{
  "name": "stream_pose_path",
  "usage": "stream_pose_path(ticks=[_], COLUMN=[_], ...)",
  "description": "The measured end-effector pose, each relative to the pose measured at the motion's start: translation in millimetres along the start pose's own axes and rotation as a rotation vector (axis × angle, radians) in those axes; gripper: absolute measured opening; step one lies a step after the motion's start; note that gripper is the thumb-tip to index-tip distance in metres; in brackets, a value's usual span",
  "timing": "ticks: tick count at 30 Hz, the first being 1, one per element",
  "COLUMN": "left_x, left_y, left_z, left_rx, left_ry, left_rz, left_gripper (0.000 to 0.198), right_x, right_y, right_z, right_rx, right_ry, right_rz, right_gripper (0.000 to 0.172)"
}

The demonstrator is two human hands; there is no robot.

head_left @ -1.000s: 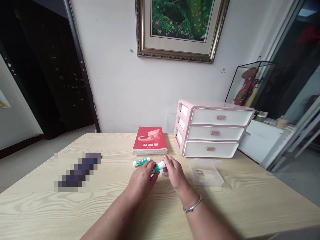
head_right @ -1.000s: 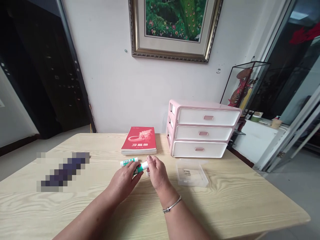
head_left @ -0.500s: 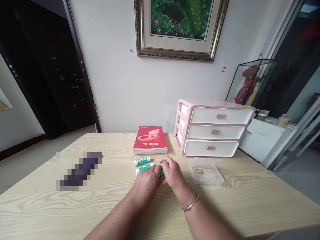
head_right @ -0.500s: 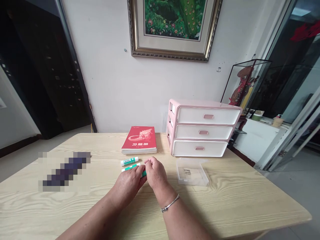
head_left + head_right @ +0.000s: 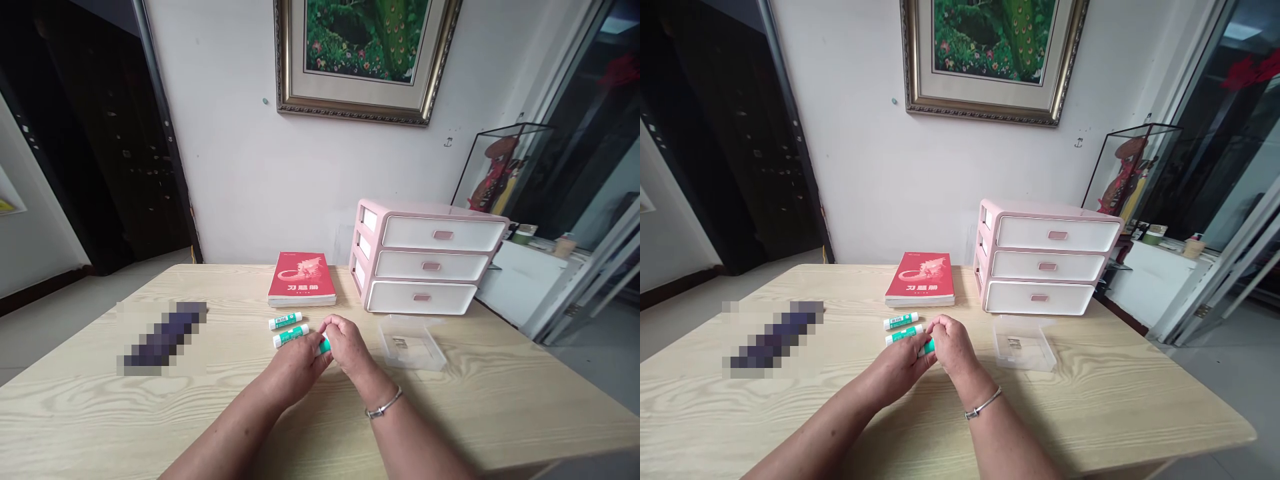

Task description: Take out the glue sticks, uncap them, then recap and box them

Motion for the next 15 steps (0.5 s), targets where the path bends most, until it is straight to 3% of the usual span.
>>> stream_pose_path(ticks=[15], left_x=[-11], left_y=[4], left_z=[-4.5], left_rx=[-0.080], left_ry=[0.253], left_rz=[-0.013], left_gripper=[0.043], right_x=[-8], right_y=[3], right_z=[0], right_rx=[-0.038], right_ry=[-0.028], right_rz=[-0.020], right_gripper=[0.022])
Point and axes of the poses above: each hand's wrist, its own y-axis away from the middle knuckle, its own z-axis out of the palm, x = y × z, the point moved 5 cm from there along -y, towards the middle knuckle, and after that the axes turned 2 degrees about x, right-handed, at the moved point
